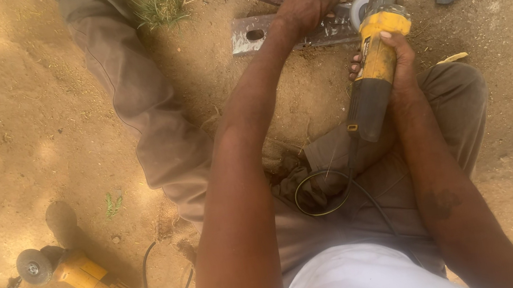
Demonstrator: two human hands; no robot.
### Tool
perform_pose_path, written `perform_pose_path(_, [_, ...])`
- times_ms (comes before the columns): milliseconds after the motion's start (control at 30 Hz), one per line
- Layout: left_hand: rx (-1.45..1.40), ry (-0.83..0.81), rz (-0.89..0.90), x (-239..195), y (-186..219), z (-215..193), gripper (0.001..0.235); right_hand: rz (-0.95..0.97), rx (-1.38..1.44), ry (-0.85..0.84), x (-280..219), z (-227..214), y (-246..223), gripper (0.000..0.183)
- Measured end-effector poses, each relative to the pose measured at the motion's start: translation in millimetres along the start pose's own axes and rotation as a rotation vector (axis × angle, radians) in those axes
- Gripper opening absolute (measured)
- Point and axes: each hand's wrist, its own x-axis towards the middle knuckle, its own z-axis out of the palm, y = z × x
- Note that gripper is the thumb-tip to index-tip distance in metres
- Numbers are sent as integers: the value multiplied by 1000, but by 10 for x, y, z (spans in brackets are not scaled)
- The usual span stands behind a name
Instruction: The person uses an angle grinder to sharpen and smooth the edges of large metal blades while sitting on the ground.
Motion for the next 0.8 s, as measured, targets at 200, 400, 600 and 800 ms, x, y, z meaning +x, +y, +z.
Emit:
perform_pose_path(200, [-8,-7,12,-6,21,-17,38,5,-7,-4,-52,35,-31,65])
perform_pose_path(400, [-25,-65,-20,-23,23,-23,15,2,20,-10,-37,-10,-27,65])
perform_pose_path(600, [-30,-88,-19,-20,-7,6,15,-15,3,-19,-47,26,-47,67])
perform_pose_path(800, [-32,-56,-10,-9,11,35,16,-34,47,-17,-55,11,-39,72])
